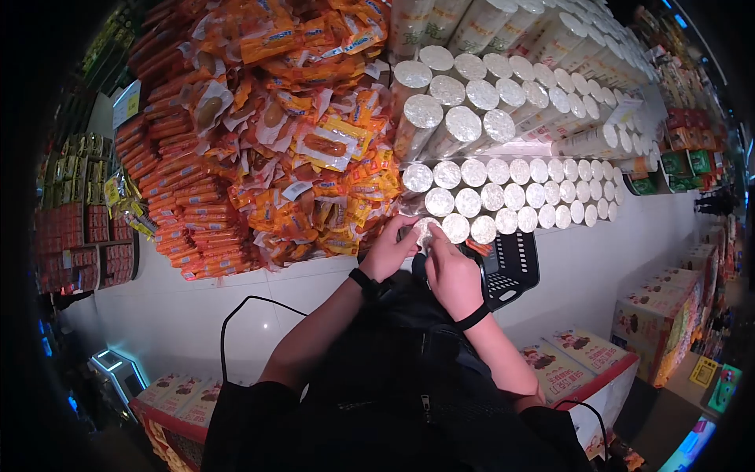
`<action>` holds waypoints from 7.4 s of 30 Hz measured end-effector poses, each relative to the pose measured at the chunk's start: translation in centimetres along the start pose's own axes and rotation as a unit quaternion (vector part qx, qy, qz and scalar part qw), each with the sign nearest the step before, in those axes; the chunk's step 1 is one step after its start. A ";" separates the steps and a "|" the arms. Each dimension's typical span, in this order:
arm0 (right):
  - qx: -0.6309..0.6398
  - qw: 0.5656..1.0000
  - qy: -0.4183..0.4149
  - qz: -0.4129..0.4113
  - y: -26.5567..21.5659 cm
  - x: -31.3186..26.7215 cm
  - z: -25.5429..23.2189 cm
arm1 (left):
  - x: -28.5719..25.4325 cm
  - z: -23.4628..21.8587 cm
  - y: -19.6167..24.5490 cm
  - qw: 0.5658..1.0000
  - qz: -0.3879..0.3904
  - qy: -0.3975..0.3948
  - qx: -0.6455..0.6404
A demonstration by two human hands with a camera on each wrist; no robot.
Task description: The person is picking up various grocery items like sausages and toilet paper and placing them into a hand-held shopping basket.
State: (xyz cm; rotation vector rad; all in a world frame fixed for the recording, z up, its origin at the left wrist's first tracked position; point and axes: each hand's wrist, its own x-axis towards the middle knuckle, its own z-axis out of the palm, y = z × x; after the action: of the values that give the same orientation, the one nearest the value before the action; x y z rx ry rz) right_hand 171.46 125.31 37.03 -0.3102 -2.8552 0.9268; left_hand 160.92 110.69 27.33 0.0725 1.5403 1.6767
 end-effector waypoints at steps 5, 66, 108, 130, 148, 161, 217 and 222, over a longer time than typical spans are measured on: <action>0.000 1.000 0.007 0.017 -0.2 -0.3 0.2 | 0.5 -0.7 0.0 0.999 -0.039 -0.013 -0.014; 0.126 0.819 -0.008 0.560 26.2 -56.9 -3.6 | 9.2 24.9 -32.1 0.865 -0.049 0.105 0.488; 0.083 0.943 -0.320 0.038 82.2 -19.9 -37.2 | 12.9 50.9 -27.9 0.576 -0.131 0.595 0.545; 0.148 0.947 -0.264 -0.108 88.3 6.1 -53.8 | 28.3 86.0 -3.1 0.901 0.091 0.231 0.356; 0.213 0.940 -0.172 -0.205 74.4 13.3 -56.0 | 35.3 84.4 9.1 0.857 0.323 0.398 0.048; 0.129 0.900 -0.218 -0.354 75.7 19.9 -55.9 | 39.4 84.6 9.9 0.863 0.271 0.416 -0.095; 0.211 0.948 -0.096 -0.220 76.1 15.5 -50.1 | 38.9 81.9 9.3 0.879 0.248 0.278 -0.296; 0.210 0.946 -0.090 -0.228 75.9 15.5 -50.0 | 39.0 81.7 9.9 0.880 0.238 0.290 -0.293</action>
State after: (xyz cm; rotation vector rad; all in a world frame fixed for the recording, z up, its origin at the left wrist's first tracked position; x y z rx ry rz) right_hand 177.24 217.28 33.21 0.4793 -2.5904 1.4607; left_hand 175.69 200.05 37.11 -0.4422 1.4064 2.6843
